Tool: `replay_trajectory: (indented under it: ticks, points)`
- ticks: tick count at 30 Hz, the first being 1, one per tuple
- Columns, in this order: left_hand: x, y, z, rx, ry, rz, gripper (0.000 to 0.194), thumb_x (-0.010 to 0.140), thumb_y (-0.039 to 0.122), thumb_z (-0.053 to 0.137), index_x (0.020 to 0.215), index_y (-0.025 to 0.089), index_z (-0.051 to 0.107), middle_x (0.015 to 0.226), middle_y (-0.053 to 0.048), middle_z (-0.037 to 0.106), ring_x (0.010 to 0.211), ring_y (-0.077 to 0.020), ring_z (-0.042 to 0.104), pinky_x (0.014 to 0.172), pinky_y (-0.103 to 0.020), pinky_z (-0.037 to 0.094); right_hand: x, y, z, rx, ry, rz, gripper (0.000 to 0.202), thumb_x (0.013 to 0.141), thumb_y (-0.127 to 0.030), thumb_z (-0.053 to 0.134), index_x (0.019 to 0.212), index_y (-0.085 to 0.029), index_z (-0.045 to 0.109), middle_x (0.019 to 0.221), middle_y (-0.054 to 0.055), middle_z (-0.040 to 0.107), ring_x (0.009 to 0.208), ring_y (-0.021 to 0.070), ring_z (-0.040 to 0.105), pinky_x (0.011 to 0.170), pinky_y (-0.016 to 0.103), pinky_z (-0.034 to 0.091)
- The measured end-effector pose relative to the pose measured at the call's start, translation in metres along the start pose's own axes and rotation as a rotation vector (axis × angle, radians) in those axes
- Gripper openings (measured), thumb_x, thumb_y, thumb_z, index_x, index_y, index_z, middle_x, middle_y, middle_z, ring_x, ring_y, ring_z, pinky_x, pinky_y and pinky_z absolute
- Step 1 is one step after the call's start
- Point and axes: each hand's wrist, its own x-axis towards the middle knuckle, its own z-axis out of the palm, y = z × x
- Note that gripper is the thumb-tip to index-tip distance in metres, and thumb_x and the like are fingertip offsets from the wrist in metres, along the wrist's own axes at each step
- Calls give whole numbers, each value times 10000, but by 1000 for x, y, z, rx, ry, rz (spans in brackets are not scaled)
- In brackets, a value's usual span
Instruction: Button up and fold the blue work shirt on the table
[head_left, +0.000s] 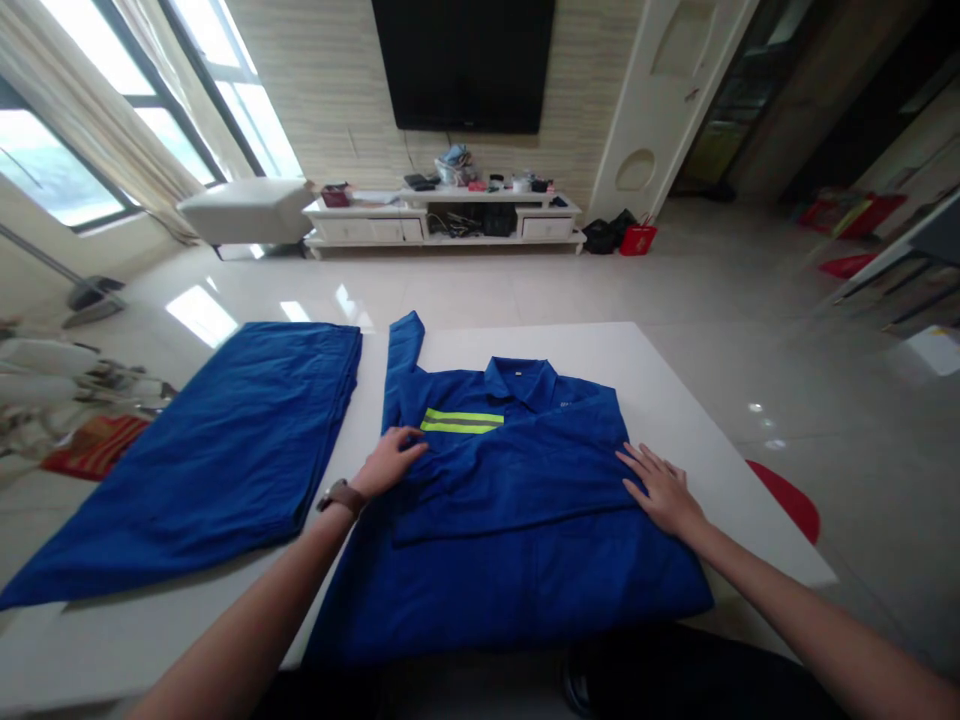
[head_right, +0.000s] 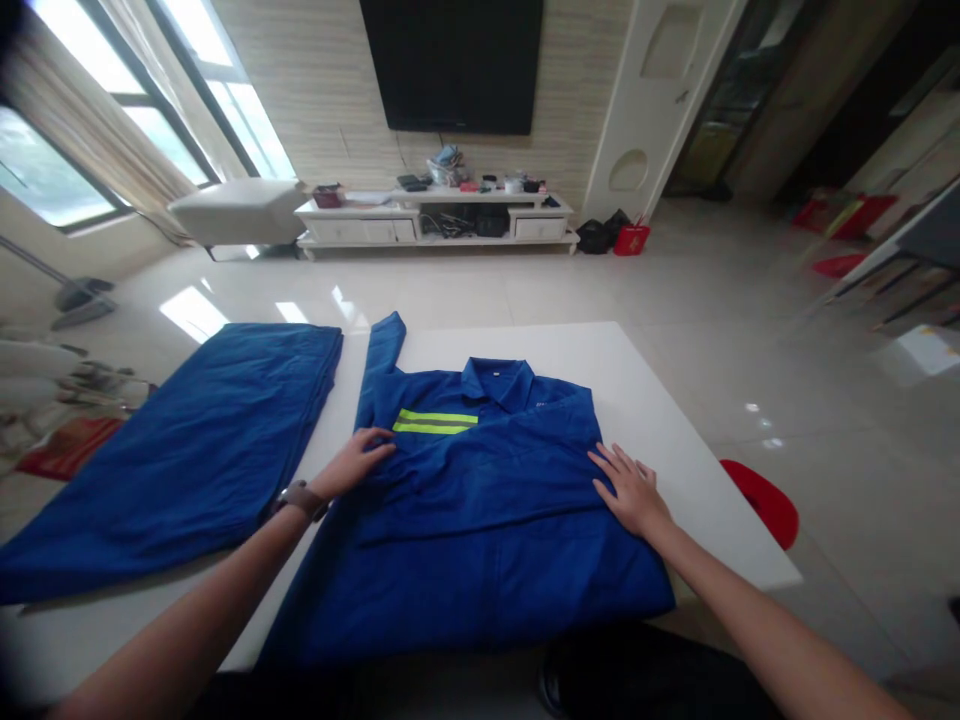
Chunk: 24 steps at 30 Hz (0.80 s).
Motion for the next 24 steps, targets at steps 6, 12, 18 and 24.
replay_trajectory:
  ticks: [6, 12, 18, 24]
  points:
    - [90, 0, -37, -586, 196, -436, 180, 725, 117, 691, 851, 169, 573, 752, -29, 605, 661, -147, 602, 569, -228, 467, 0, 3, 1, 34, 49, 5, 523, 1010, -524, 374, 1521, -423, 426, 1638, 2, 410, 1504, 311, 380, 1093, 589, 387]
    - [114, 5, -64, -755, 29, -483, 61, 767, 166, 609, 761, 187, 551, 550, 44, 431, 424, -96, 413, 416, -203, 362, 1, 2, 1, 58, 49, 20, 513, 1013, -534, 376, 1507, -413, 445, 1627, 9, 431, 1498, 303, 389, 1100, 587, 370]
    - [103, -5, -49, -634, 143, -475, 441, 597, 281, 881, 961, 202, 645, 704, -7, 638, 568, -160, 582, 549, -284, 477, 1, 2, 3, 68, 54, 21, 511, 1009, -532, 379, 1504, -423, 446, 1624, 0, 436, 1494, 299, 396, 1090, 583, 383]
    - [102, -14, -41, -736, 419, -379, 312, 601, 52, 737, 850, 193, 611, 682, 24, 621, 601, -130, 588, 613, -251, 494, 2, 3, 4, 70, 66, 23, 513, 1006, -541, 384, 1498, -419, 462, 1613, 17, 453, 1479, 315, 417, 1077, 594, 394]
